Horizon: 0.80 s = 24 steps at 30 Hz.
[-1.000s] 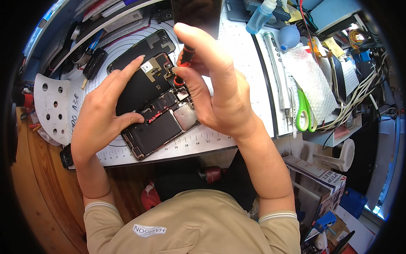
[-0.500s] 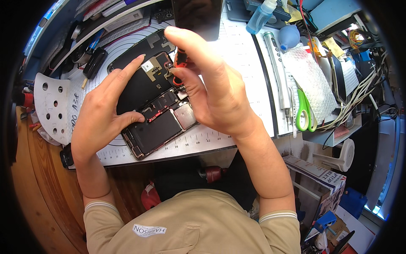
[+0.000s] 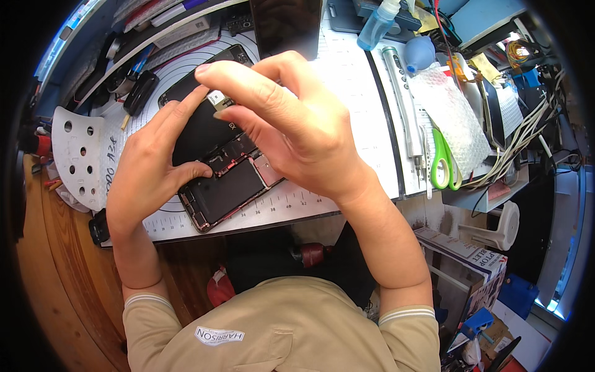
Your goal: The person removes screws and internal components from the back of a mobile phone using a screwdriver and tweezers.
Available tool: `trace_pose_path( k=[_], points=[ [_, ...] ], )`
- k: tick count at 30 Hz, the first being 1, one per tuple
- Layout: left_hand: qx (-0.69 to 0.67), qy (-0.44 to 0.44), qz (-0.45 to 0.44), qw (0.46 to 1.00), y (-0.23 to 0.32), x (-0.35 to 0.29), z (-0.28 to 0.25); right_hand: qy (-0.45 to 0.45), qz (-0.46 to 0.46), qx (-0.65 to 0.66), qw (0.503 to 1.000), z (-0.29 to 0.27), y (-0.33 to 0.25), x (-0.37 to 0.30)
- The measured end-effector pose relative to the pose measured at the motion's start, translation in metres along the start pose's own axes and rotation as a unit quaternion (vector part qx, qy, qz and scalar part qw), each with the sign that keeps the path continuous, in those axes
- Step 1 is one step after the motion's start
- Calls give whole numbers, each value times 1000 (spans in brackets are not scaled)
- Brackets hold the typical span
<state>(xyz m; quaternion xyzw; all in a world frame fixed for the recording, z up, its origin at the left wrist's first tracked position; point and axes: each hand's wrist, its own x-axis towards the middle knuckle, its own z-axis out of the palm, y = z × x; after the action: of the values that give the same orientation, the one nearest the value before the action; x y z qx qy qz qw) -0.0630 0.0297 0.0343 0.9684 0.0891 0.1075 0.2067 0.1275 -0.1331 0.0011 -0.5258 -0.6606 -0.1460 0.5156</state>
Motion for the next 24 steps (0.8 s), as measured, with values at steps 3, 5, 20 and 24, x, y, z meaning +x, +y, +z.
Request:
trace_pose_path(
  k=[3, 5, 20, 24],
  points=[
    [-1, -11, -13, 1000, 1, 1, -1, 22, 20, 13, 999, 3, 3, -3],
    [-2, -21, -22, 1000, 1, 0, -1, 13, 30, 26, 999, 1, -2, 1],
    [2, -15, -21, 1000, 0, 0, -1, 4, 77, 49, 996, 3, -11, 6],
    [-1, -10, -13, 1000, 0, 1, -1, 26, 80, 43, 996, 4, -8, 4]
  ],
)
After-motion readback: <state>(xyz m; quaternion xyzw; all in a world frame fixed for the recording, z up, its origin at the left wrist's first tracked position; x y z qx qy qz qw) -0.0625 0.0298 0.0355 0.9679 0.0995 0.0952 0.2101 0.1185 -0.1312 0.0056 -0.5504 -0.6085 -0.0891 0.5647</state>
